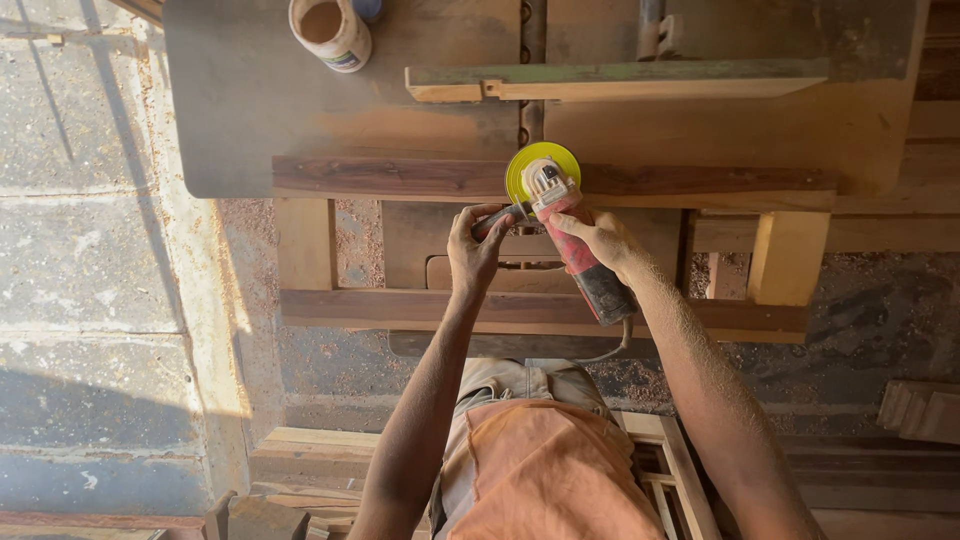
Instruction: The person uses a hand-held power sander to smooth the surfaces and edges of a wooden frame and long wooden planks on a workbench.
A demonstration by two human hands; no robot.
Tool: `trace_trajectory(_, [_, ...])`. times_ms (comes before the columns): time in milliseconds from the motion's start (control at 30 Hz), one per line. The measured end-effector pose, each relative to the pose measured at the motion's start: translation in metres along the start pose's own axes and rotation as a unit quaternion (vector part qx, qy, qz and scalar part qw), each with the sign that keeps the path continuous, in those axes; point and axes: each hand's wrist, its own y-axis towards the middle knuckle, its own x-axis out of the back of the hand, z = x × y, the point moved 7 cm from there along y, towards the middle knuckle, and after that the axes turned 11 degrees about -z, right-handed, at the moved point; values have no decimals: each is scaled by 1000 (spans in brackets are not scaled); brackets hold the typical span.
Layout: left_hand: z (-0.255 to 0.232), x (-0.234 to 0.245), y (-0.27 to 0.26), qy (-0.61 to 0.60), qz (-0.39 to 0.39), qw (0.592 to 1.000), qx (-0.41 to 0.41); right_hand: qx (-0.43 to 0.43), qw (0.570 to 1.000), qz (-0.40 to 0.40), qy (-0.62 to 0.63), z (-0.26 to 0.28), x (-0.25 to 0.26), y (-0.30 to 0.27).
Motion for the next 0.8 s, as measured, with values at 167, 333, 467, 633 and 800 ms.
trace_trajectory(167, [-4,-26,-10,-10,13,1000,-9,-17,1000,-20,9,-15,27,-2])
trace_trajectory(333, [-10,-52,-23,-20,32,999,-4,-19,999,-30,28,-28,53,-4])
trace_trajectory(467, [-14,-76,-30,-22,55,998,10,-21,999,-38,30,-37,76,-10])
trace_trajectory(633, [-22,-101,-39,-10,65,998,-23,-31,997,-39,53,-46,99,-16])
trace_trajectory(800, [-25,-124,-48,-35,84,996,-23,-23,995,-56,78,-55,121,-22])
